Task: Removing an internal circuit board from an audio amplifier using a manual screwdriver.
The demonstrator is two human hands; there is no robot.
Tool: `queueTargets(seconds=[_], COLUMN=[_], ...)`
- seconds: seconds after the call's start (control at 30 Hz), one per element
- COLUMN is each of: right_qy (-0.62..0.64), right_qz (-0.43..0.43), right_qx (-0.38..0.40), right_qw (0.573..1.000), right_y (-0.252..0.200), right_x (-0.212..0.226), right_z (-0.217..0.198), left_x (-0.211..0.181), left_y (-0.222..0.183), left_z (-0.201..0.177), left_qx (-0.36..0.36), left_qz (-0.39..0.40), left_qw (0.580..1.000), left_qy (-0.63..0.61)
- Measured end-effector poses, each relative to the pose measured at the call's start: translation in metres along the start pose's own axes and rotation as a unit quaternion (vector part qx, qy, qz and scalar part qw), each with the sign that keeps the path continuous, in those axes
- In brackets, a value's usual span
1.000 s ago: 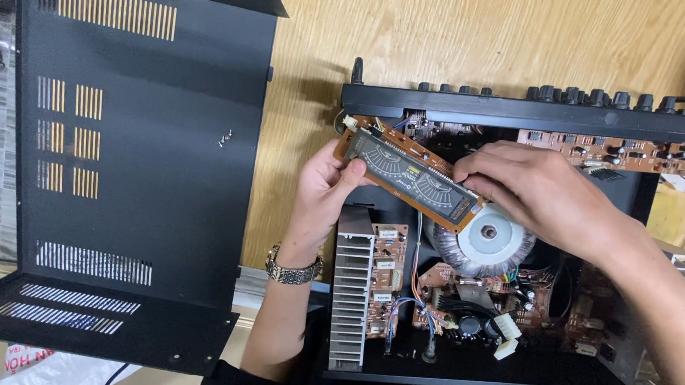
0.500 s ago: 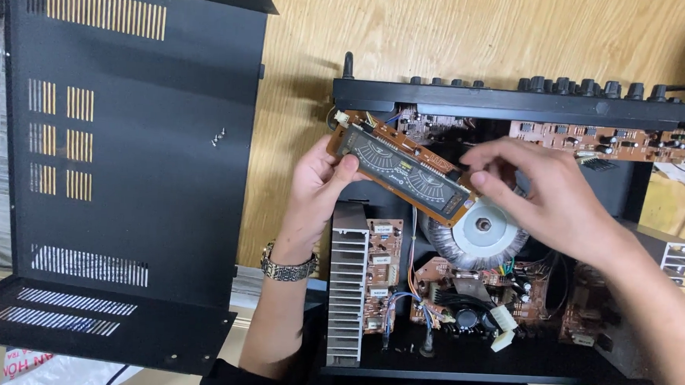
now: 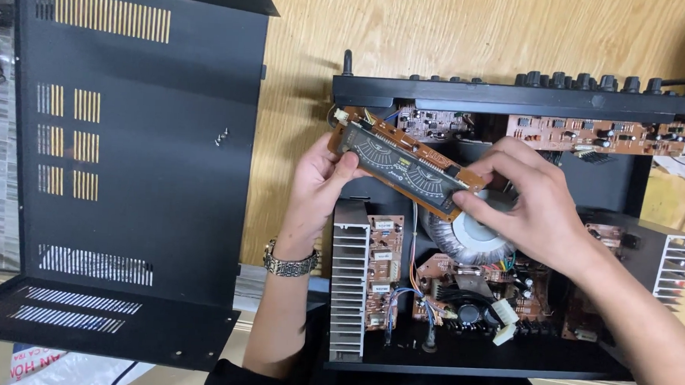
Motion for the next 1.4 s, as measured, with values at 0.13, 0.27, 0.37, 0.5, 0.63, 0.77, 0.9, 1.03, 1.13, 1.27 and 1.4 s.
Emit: queueTargets(seconds=[0.13, 0.27, 0.37, 0.5, 0.63, 0.77, 0.9, 1.03, 1.13, 1.27, 1.4], right_qy=[0.015, 0.017, 0.01, -0.01, -0.042, -0.062, -0.075, -0.082, -0.102, -0.151, -0.159], right_qz=[0.004, 0.005, 0.004, -0.021, -0.036, -0.045, -0.032, -0.019, 0.018, 0.055, 0.068], right_qx=[-0.002, -0.001, 0.005, 0.024, 0.054, 0.093, 0.124, 0.132, 0.133, 0.13, 0.139], right_qw=[1.0, 1.0, 1.0, 0.999, 0.997, 0.993, 0.989, 0.988, 0.986, 0.979, 0.975], right_y=[0.0, 0.001, 0.0, -0.002, -0.005, -0.007, -0.009, -0.01, -0.009, -0.01, -0.011], right_x=[0.001, 0.001, -0.002, 0.005, 0.005, 0.008, -0.002, -0.008, -0.014, -0.015, -0.018], right_z=[0.001, 0.001, 0.003, 0.003, 0.005, 0.008, 0.012, 0.008, 0.001, -0.008, -0.005], left_x=[-0.002, -0.003, -0.002, 0.005, 0.012, 0.012, 0.012, 0.008, 0.007, 0.018, 0.026], left_y=[0.0, 0.0, 0.0, 0.0, 0.0, -0.001, -0.003, -0.003, -0.003, -0.005, -0.005], left_z=[0.0, -0.001, 0.0, -0.01, -0.013, -0.015, -0.017, -0.014, -0.01, -0.017, -0.023], left_qx=[-0.001, -0.004, -0.006, -0.033, -0.018, -0.037, -0.055, -0.048, -0.029, -0.058, -0.079], left_qz=[0.011, 0.005, 0.002, 0.008, 0.034, 0.029, 0.022, 0.029, 0.037, 0.004, -0.01], left_qw=[1.0, 1.0, 1.0, 0.997, 0.999, 0.999, 0.998, 0.998, 0.999, 0.997, 0.993], left_qy=[0.009, 0.022, 0.027, 0.062, 0.029, 0.004, 0.014, 0.011, -0.009, -0.046, -0.092])
Point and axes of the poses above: each hand's wrist, its own y-axis towards the middle knuckle, its own z-axis out of the palm, x = y × z, the point moved 9 cm from there along y, towards the middle knuckle, and after that the axes turned 2 degrees about y, right-handed, at the moved point
